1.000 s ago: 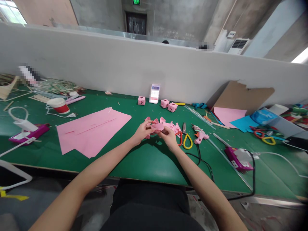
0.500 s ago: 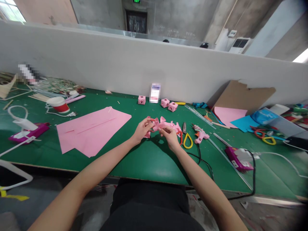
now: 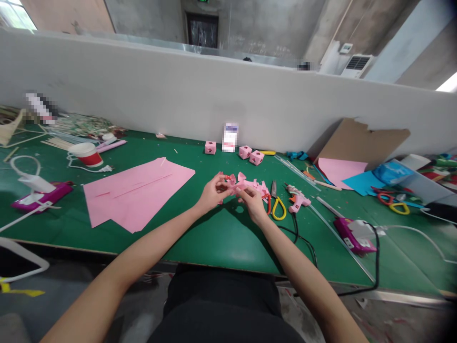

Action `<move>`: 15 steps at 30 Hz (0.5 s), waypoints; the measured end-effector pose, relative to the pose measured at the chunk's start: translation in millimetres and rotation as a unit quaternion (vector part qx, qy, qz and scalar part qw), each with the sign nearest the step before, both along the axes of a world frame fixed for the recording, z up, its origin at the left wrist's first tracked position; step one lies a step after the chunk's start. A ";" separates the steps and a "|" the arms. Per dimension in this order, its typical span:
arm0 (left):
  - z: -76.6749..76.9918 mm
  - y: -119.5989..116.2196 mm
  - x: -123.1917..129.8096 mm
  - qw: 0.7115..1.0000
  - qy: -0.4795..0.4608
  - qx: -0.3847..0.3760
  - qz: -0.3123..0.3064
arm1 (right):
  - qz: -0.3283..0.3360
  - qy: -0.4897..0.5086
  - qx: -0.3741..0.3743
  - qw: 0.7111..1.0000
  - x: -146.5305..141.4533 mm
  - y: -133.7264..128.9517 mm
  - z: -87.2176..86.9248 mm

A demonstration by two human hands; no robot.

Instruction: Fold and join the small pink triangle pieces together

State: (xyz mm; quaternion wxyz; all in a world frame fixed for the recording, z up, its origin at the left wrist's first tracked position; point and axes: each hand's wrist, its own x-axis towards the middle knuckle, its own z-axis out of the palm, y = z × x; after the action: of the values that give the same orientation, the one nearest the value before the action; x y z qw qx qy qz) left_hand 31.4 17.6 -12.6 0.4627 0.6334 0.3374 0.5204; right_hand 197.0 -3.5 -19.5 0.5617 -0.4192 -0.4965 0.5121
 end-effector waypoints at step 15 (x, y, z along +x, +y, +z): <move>7.5 -6.3 -1.4 0.997 0.060 -0.022 0.044 | -0.017 0.019 0.013 1.000 1.1 1.8 -4.2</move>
State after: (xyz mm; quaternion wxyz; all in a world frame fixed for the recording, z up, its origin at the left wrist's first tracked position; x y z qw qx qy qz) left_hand 30.0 11.3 -5.2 0.4319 0.6376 0.4035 0.4941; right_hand 198.1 -1.7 -23.7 0.5846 -0.4108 -0.4852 0.5041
